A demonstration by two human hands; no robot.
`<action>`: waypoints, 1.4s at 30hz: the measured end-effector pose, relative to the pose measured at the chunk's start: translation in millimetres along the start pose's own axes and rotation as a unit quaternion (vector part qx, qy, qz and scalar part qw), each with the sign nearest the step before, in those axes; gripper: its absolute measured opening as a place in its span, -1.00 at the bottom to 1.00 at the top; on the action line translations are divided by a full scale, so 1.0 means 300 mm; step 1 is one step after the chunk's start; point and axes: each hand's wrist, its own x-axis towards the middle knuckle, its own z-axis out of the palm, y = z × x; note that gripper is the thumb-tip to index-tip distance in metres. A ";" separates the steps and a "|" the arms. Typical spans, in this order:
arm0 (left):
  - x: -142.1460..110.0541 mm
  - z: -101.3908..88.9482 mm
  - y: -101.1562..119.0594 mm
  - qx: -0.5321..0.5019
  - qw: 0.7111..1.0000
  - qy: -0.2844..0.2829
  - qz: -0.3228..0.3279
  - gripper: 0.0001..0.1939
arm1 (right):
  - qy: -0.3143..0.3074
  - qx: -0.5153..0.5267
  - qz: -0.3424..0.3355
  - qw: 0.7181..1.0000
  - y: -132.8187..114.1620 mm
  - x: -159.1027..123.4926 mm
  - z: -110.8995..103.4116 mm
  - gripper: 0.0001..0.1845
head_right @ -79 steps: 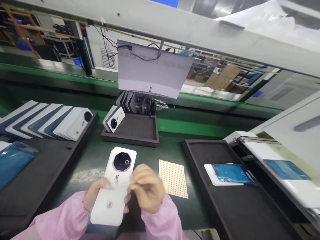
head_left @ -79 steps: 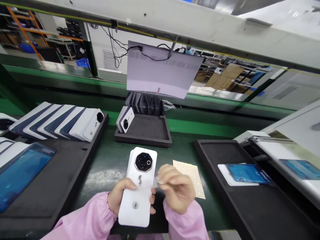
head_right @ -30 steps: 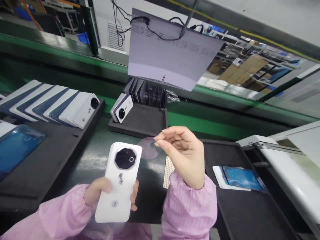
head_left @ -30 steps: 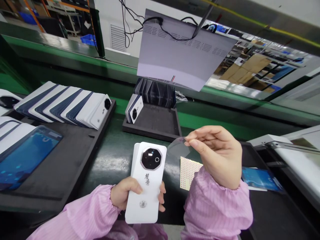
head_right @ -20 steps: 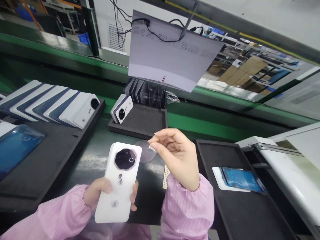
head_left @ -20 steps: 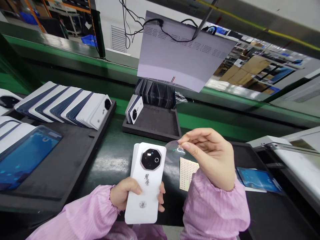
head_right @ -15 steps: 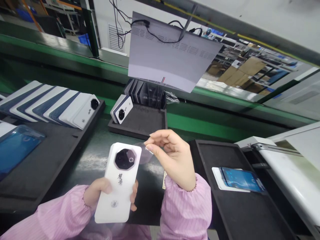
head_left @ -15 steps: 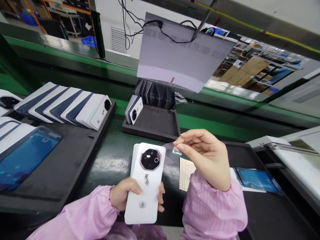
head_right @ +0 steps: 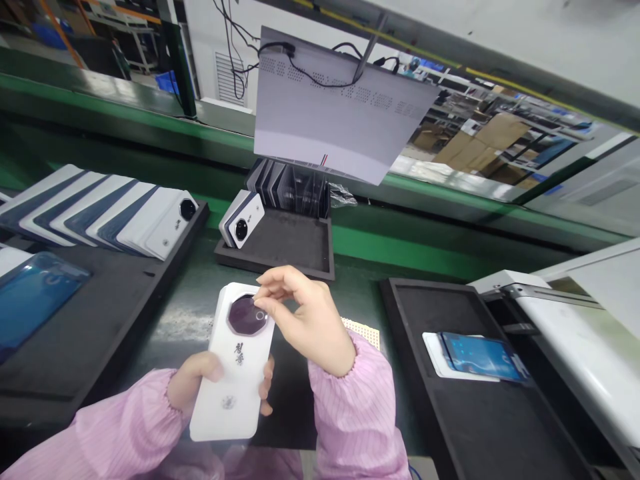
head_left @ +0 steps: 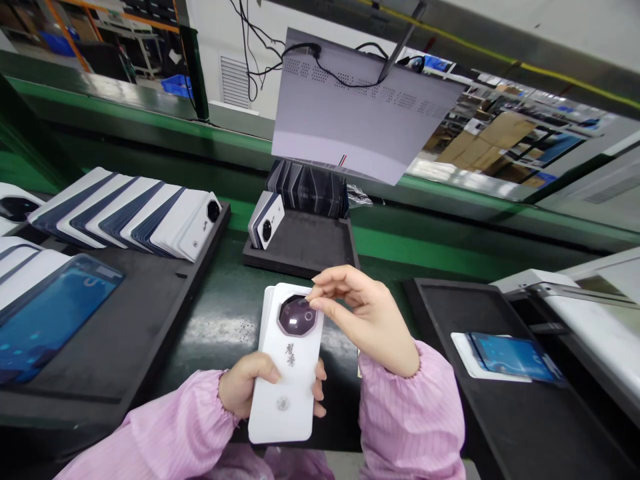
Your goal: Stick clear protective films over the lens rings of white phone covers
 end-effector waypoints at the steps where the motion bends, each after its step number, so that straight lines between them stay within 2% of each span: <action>1: 0.000 0.000 0.000 -0.001 1.000 0.000 -0.001 -0.44 | 0.001 -0.001 0.001 1.000 0.001 0.001 0.000 -0.83; 17: -0.003 -0.009 -0.007 -0.012 1.000 0.027 0.001 -0.43 | -0.011 -0.055 -0.018 0.998 0.006 0.000 0.008 -0.81; 20: -0.005 -0.013 -0.010 -0.017 0.999 0.029 0.002 -0.43 | -0.005 -0.101 -0.030 0.994 0.004 -0.005 0.015 -0.79; 23: -0.006 -0.016 -0.013 -0.029 0.999 0.038 0.013 -0.44 | -0.014 -0.199 -0.044 0.979 -0.001 -0.015 0.022 -0.80; 24: -0.006 -0.017 -0.013 -0.032 0.998 0.041 0.019 -0.45 | -0.016 -0.238 -0.046 0.970 -0.002 -0.017 0.022 -0.73; 26: -0.008 -0.019 -0.010 -0.026 0.999 0.039 0.023 -0.45 | -0.012 -0.297 -0.033 0.954 0.003 -0.018 0.022 -0.44; 28: -0.011 -0.019 -0.005 -0.005 0.999 0.030 0.011 -0.45 | -0.021 -0.301 -0.006 0.953 0.016 -0.008 0.018 -0.19; 29: -0.012 -0.018 -0.003 0.009 1.000 0.027 0.001 -0.45 | -0.049 -0.282 0.006 0.958 0.024 0.001 0.016 -0.20; 31: -0.016 -0.016 0.002 0.028 0.999 0.033 -0.025 -0.46 | -0.126 -0.218 0.017 0.968 0.039 0.022 0.008 -0.47; 33: -0.018 -0.015 0.003 0.036 0.997 0.048 -0.047 -0.45 | -0.143 -0.158 0.024 0.977 0.049 0.039 -0.010 -0.74; 34: -0.018 -0.015 0.002 0.037 0.996 0.054 -0.053 -0.45 | -0.114 -0.133 0.026 0.984 0.052 0.043 -0.027 -0.80; 35: -0.018 -0.018 0.001 0.035 0.996 0.057 -0.055 -0.44 | -0.058 -0.106 0.025 0.992 0.055 0.043 -0.050 -0.82; 37: -0.018 -0.025 0.000 0.027 0.997 0.052 -0.043 -0.45 | 0.118 -0.023 0.001 0.993 0.062 0.029 -0.117 -0.82; 38: -0.018 -0.030 0.001 0.020 0.998 0.044 -0.032 -0.46 | 0.222 0.037 -0.019 0.974 0.069 0.015 -0.159 -0.80; 39: -0.019 -0.033 0.005 0.010 0.999 0.033 -0.013 -0.47 | 0.328 0.104 -0.044 0.938 0.078 -0.002 -0.202 -0.78; 40: -0.020 -0.036 0.011 0.000 1.000 0.021 0.011 -0.48 | 0.406 0.158 -0.063 0.898 0.091 -0.021 -0.242 -0.74; 41: -0.023 -0.037 0.020 -0.011 0.999 0.010 0.039 -0.48 | 0.448 0.183 -0.063 0.873 0.107 -0.040 -0.274 -0.71; 42: -0.026 -0.036 0.031 -0.020 0.998 0.001 0.065 -0.48 | 0.459 0.182 -0.044 0.868 0.128 -0.059 -0.292 -0.68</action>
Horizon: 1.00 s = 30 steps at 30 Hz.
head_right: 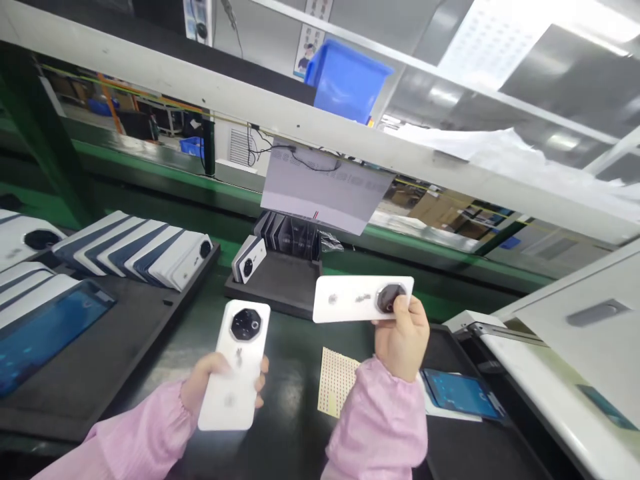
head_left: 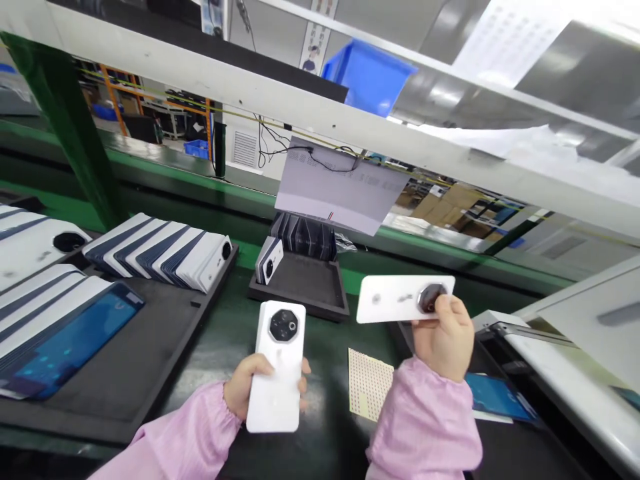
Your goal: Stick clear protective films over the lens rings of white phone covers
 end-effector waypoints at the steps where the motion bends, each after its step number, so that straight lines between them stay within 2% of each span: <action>1: -0.003 0.003 0.012 -0.007 1.000 -0.007 0.020 -0.49 | -0.014 -0.038 0.021 0.999 0.018 -0.007 -0.022 -0.67; 2: -0.006 0.008 0.024 -0.011 0.999 -0.012 0.032 -0.49 | -0.069 -0.098 0.052 0.991 0.046 -0.028 -0.033 -0.67; 3: -0.009 0.012 0.034 -0.011 0.999 -0.016 0.033 -0.50 | -0.154 -0.164 0.088 0.970 0.081 -0.063 -0.032 -0.68; 4: -0.012 0.017 0.041 -0.009 0.999 -0.020 0.027 -0.50 | -0.248 -0.234 0.114 0.933 0.123 -0.108 -0.019 -0.70; 5: -0.014 0.020 0.045 -0.006 0.999 -0.024 0.019 -0.51 | -0.344 -0.298 0.124 0.882 0.169 -0.160 0.003 -0.72; 6: -0.015 0.022 0.045 -0.002 1.000 -0.027 0.013 -0.51 | -0.380 -0.319 0.126 0.859 0.213 -0.213 0.031 -0.76; 7: -0.014 0.021 0.041 0.003 1.000 -0.029 0.010 -0.50 | -0.397 -0.331 0.119 0.847 0.253 -0.262 0.061 -0.81; 9: -0.011 0.016 0.025 0.012 0.999 -0.029 0.013 -0.49 | -0.410 -0.352 0.087 0.837 0.302 -0.331 0.118 -0.94; 11: -0.007 0.009 0.008 0.022 0.999 -0.025 0.022 -0.48 | -0.394 -0.366 0.043 0.842 0.295 -0.348 0.157 -0.91; 13: -0.005 0.004 -0.003 0.033 0.999 -0.019 0.022 -0.48 | -0.350 -0.357 -0.020 0.866 0.235 -0.326 0.180 -0.85; 15: -0.005 0.002 -0.007 0.045 0.999 -0.010 0.017 -0.50 | -0.309 -0.314 -0.086 0.894 0.145 -0.296 0.200 -0.90; 17: -0.006 0.001 -0.007 0.057 0.998 0.002 0.009 -0.51 | -0.335 -0.267 -0.113 0.896 0.060 -0.280 0.225 -0.94; 19: -0.006 -0.003 -0.007 0.069 0.998 0.014 0.000 -0.51 | -0.398 -0.257 -0.116 0.873 0.006 -0.285 0.256 -0.99; 21: -0.004 -0.007 -0.008 0.082 0.996 0.025 -0.006 -0.51 | -0.440 -0.274 -0.112 0.848 -0.012 -0.297 0.281 -0.92; 24: 0.001 -0.014 -0.011 0.105 0.994 0.042 -0.007 -0.54 | -0.451 -0.300 -0.091 0.836 -0.006 -0.302 0.296 -0.87; 30: 0.000 -0.023 -0.021 0.152 0.986 0.071 -0.003 -0.54 | -0.481 -0.323 -0.041 0.814 -0.020 -0.262 0.279 -0.83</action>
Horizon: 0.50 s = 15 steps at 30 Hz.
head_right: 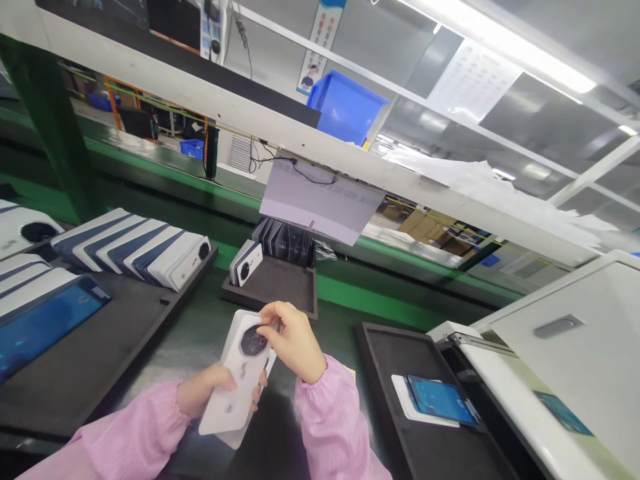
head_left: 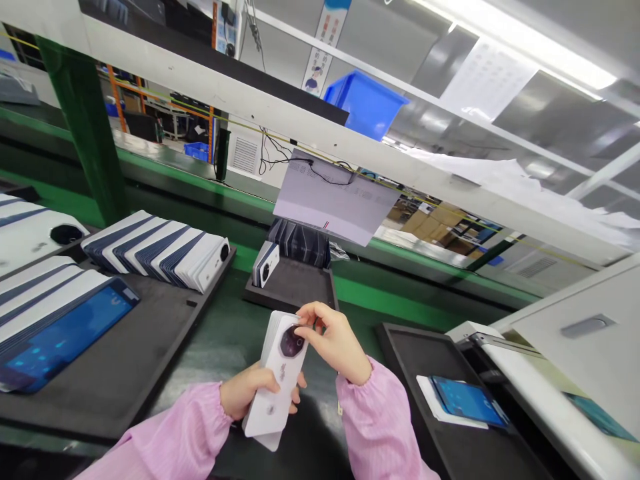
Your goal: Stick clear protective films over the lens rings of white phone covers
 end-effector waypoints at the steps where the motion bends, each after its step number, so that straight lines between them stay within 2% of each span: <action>1: -0.001 0.000 -0.002 0.003 1.000 0.003 0.000 -0.54 | -0.007 0.003 0.004 1.000 0.000 0.000 -0.005 -0.83; 3: -0.002 0.002 -0.004 0.003 1.000 0.004 -0.002 -0.54 | -0.013 -0.002 -0.001 1.000 -0.002 -0.004 -0.007 -0.86; 5: -0.003 0.008 -0.003 -0.008 1.000 0.000 -0.009 -0.55 | -0.005 -0.031 -0.036 0.999 -0.011 -0.016 0.000 -0.90; 7: -0.004 0.017 0.002 -0.027 0.999 -0.009 -0.019 -0.58 | -0.009 -0.080 -0.102 0.991 -0.033 -0.038 0.003 -0.90; 9: -0.006 0.028 0.010 -0.049 0.998 -0.018 -0.026 -0.60 | -0.048 -0.110 -0.173 0.978 -0.069 -0.071 -0.015 -0.87; 12: -0.009 0.040 0.021 -0.095 0.995 -0.039 -0.011 -0.57 | -0.113 -0.075 -0.223 0.965 -0.120 -0.125 -0.091 -0.81; 13: -0.010 0.041 0.024 -0.117 0.992 -0.053 0.002 -0.54 | -0.109 -0.045 -0.231 0.966 -0.128 -0.141 -0.123 -0.83; 15: -0.011 0.042 0.028 -0.157 0.984 -0.085 0.017 -0.49 | -0.056 0.022 -0.245 0.968 -0.123 -0.167 -0.181 -0.80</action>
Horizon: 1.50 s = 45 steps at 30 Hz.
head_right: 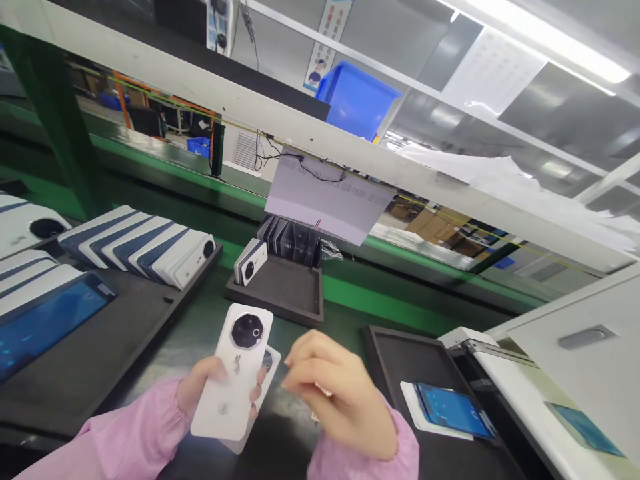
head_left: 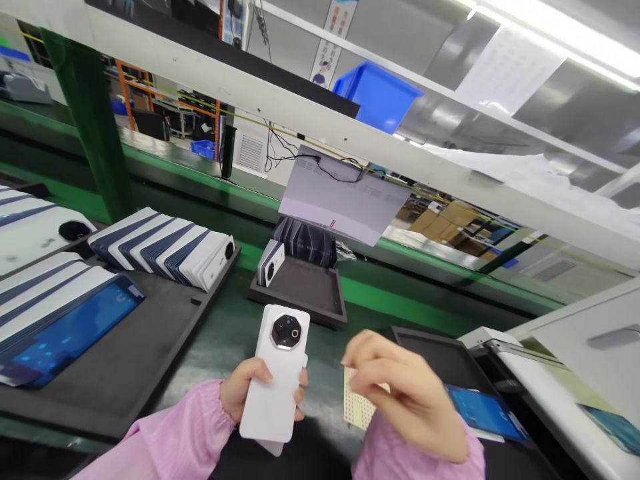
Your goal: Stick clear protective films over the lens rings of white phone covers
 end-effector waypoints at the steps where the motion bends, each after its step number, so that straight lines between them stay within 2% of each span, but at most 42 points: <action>1: -0.001 0.001 0.001 -0.013 1.000 -0.011 0.002 -0.49 | 0.046 0.014 0.000 0.999 0.005 -0.015 -0.020 -0.78; 4: -0.003 0.008 0.003 -0.024 1.000 -0.011 -0.012 -0.51 | 0.151 0.001 0.035 0.988 0.045 -0.045 -0.044 -0.75; 9: -0.005 0.010 0.000 -0.015 0.999 -0.014 -0.028 -0.49 | 0.151 -0.048 0.074 0.985 0.106 -0.037 -0.020 -0.77; 16: -0.002 0.010 0.006 0.023 0.997 0.012 -0.074 -0.49 | 0.243 -0.042 0.152 0.957 0.129 -0.026 0.004 -0.74; 23: 0.006 0.011 -0.005 0.050 0.995 0.008 -0.081 -0.46 | 0.244 -0.044 0.158 0.956 0.130 -0.036 -0.007 -0.78; 30: 0.007 -0.006 -0.010 0.032 0.996 -0.021 -0.080 -0.45 | 0.232 -0.050 0.155 0.959 0.128 -0.031 -0.011 -0.77; 45: 0.008 -0.011 -0.017 0.030 0.997 -0.015 -0.071 -0.44 | 0.178 -0.064 0.158 0.969 0.118 -0.024 -0.014 -0.80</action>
